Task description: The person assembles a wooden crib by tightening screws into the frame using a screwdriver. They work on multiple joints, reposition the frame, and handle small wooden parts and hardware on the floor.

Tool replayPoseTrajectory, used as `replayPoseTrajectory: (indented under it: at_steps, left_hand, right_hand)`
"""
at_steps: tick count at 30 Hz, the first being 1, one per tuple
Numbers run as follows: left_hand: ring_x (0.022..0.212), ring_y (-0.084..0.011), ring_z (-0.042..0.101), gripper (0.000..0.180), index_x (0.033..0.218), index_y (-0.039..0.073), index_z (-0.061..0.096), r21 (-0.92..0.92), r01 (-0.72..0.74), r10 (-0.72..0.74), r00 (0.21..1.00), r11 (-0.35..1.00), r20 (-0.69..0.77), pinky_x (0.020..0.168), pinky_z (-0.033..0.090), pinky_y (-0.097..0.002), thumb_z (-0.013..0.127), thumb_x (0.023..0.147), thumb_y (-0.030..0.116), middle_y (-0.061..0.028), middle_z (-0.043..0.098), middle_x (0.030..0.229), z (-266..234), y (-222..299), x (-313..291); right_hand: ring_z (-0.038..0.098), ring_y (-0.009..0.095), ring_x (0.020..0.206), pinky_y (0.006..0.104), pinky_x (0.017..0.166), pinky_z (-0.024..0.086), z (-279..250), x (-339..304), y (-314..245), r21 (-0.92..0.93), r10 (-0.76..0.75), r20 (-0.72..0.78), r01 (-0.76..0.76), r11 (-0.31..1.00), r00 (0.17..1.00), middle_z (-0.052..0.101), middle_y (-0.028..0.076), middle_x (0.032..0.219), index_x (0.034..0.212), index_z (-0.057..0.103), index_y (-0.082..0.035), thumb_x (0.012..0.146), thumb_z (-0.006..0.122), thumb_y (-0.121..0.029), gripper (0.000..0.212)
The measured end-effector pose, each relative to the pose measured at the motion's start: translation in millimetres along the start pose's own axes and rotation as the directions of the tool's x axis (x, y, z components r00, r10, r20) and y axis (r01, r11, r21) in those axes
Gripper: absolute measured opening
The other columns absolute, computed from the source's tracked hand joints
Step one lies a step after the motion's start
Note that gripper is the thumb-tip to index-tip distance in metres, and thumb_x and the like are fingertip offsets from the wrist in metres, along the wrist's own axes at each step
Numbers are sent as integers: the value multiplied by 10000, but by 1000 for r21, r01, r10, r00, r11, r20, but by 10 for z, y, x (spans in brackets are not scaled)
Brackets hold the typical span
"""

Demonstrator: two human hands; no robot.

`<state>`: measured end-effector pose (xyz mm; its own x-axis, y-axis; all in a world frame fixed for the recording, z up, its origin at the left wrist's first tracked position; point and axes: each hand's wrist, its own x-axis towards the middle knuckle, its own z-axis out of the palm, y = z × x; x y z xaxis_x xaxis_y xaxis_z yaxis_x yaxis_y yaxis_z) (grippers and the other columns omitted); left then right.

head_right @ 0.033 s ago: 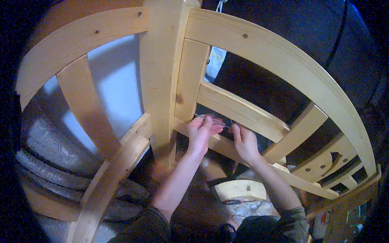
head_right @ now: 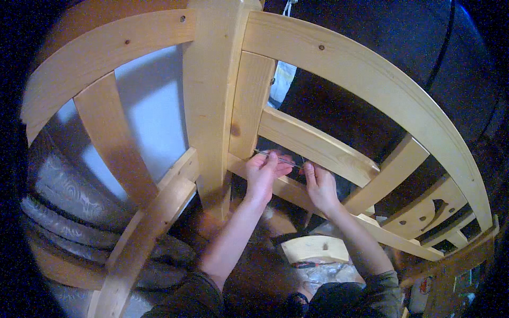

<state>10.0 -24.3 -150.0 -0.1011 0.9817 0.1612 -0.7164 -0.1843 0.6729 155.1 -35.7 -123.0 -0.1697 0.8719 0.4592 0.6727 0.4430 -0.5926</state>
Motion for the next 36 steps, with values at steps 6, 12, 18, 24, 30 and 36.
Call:
replayPoseTrajectory:
  at_steps: [6, 12, 18, 24, 30, 36]
  left_hand:
    - [820, -207, 606, 235, 1002, -37, 475, -15, -44, 45, 997, 999, 55, 730, 515, -318, 433, 899, 170, -157, 589, 913, -71, -37, 7]
    - [817, -208, 605, 230, 1007, -38, 465, 42, -82, 81, 996, 996, 23, 725, 511, -308, 426, 901, 163, -158, 587, 899, -56, -84, -28]
    - [767, -219, 613, 205, 989, -43, 457, 7, -47, 47, 997, 999, 56, 679, 522, -303, 419, 898, 136, -168, 589, 869, -38, 3, -34]
    - [778, -222, 613, 228, 1022, -47, 453, 20, -2, 1, 998, 1000, 64, 682, 520, -295, 416, 899, 142, -172, 591, 892, -48, 50, -27]
    - [821, -219, 607, 252, 1065, -37, 445, 20, 14, -16, 993, 1000, 117, 716, 512, -293, 370, 916, 151, -169, 583, 926, -84, 96, -32]
    - [810, -235, 609, 234, 1041, -37, 441, -31, 15, -12, 994, 999, 108, 703, 519, -311, 371, 914, 146, -175, 581, 916, -56, 87, -16]
  right_hand:
    - [374, 91, 460, 226, 396, 274, 84, 74, -98, 546, 432, 117, -422, 724, 894, 452, 2, 584, 711, 485, -82, 861, 426, -273, 250]
    - [154, 67, 352, 219, 318, 130, -166, 340, -107, 372, 436, 824, -926, 65, 361, 231, -54, 441, 547, 307, -159, 870, 368, -329, 371]
    - [477, 186, 491, 307, 420, 379, -113, 108, -61, -172, -69, 119, 89, 981, 990, 505, 64, 611, 756, 512, -60, 844, 482, -285, 243]
    - [554, 282, 567, 405, 516, 446, -171, 68, -31, -642, -463, 259, 509, 573, 848, 563, 131, 669, 808, 518, -59, 810, 544, -220, 163]
    - [519, 208, 502, 326, 413, 392, -86, 65, -47, 70, 115, 331, -146, 987, 937, 520, 53, 552, 693, 504, -46, 869, 451, -317, 327]
    - [403, 106, 417, 251, 372, 301, -274, 154, -261, 323, 467, 637, -762, 561, 614, 475, 2, 522, 703, 520, -86, 844, 483, -339, 292]
